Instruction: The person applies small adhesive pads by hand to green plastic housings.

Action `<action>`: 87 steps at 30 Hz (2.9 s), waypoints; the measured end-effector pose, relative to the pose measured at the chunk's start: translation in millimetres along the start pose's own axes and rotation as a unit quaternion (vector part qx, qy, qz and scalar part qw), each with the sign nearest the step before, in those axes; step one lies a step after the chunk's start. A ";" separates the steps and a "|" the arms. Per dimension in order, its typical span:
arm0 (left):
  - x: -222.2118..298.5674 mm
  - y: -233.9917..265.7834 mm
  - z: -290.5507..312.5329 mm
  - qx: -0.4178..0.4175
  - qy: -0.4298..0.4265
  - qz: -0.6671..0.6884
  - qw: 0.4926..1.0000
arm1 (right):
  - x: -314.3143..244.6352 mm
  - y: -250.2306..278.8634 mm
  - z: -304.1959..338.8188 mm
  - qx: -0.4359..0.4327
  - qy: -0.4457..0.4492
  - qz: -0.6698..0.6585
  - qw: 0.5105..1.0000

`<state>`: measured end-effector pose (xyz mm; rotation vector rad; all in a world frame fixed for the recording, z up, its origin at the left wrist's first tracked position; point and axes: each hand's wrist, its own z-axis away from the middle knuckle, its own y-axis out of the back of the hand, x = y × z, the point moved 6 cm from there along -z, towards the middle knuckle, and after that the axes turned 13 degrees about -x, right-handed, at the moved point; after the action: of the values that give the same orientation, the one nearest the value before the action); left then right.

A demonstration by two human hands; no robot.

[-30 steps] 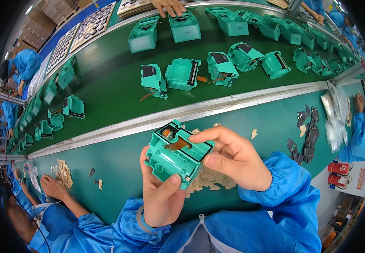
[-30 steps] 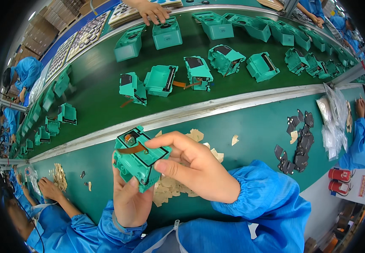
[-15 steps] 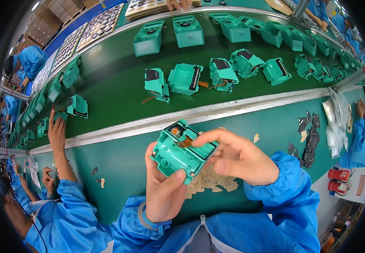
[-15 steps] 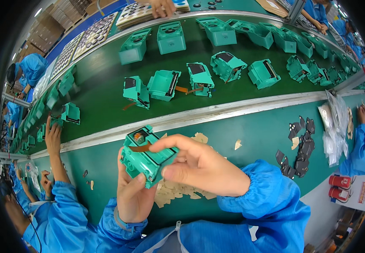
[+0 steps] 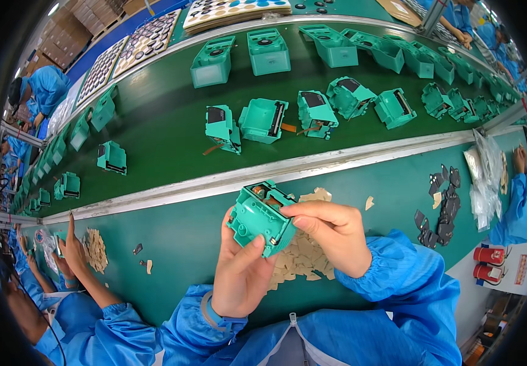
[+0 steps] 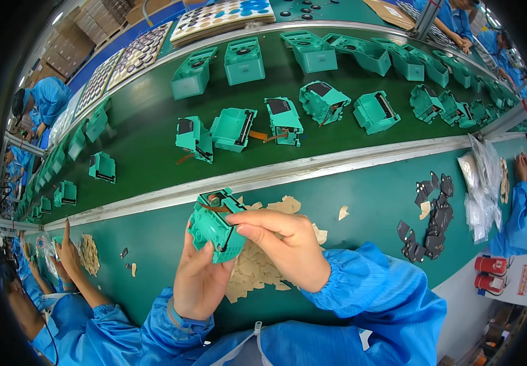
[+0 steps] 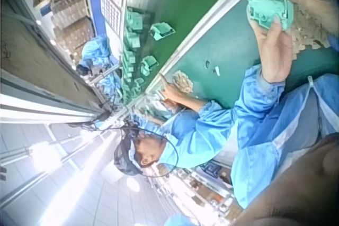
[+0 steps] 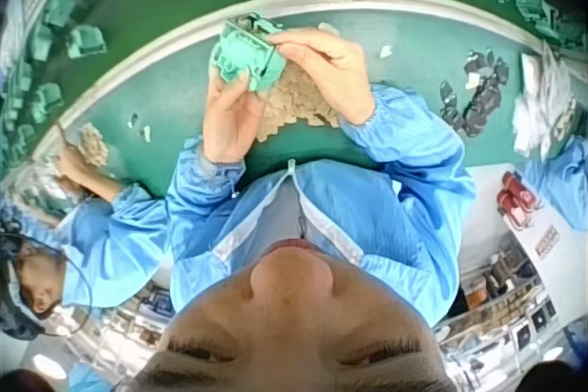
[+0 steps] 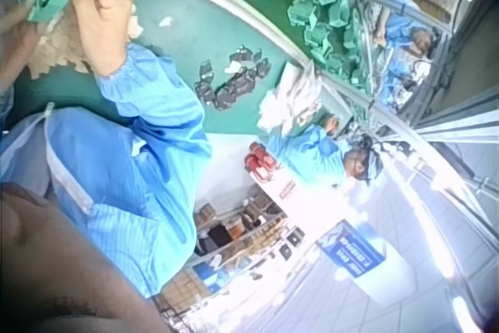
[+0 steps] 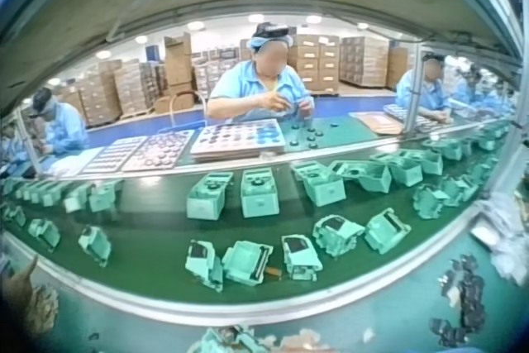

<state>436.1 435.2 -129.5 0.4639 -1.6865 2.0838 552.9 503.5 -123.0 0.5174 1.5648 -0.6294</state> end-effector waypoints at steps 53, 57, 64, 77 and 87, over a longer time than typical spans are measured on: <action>-21.3 -91.3 25.5 -0.241 -0.290 -0.677 0.632 | -67.4 18.9 98.6 0.023 0.192 0.607 0.771; -15.8 -79.6 20.3 -0.207 -0.249 -0.645 0.692 | -79.7 -2.3 67.1 -0.062 0.073 0.567 0.818; -12.9 -73.5 11.0 -0.257 -0.139 -0.597 0.747 | -91.7 -1.0 73.0 0.074 0.078 0.469 0.876; -15.9 -28.0 -7.9 -0.130 -0.060 -0.333 0.932 | -84.7 -13.6 31.3 0.072 0.108 0.512 0.849; -9.0 -54.8 -5.5 -0.154 -0.141 -0.524 0.826 | -86.6 9.8 42.8 0.045 0.105 0.449 0.886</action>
<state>472.0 449.4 -89.2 1.2751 -1.3456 0.9475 599.1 485.8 -39.4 1.3087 1.2947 0.0806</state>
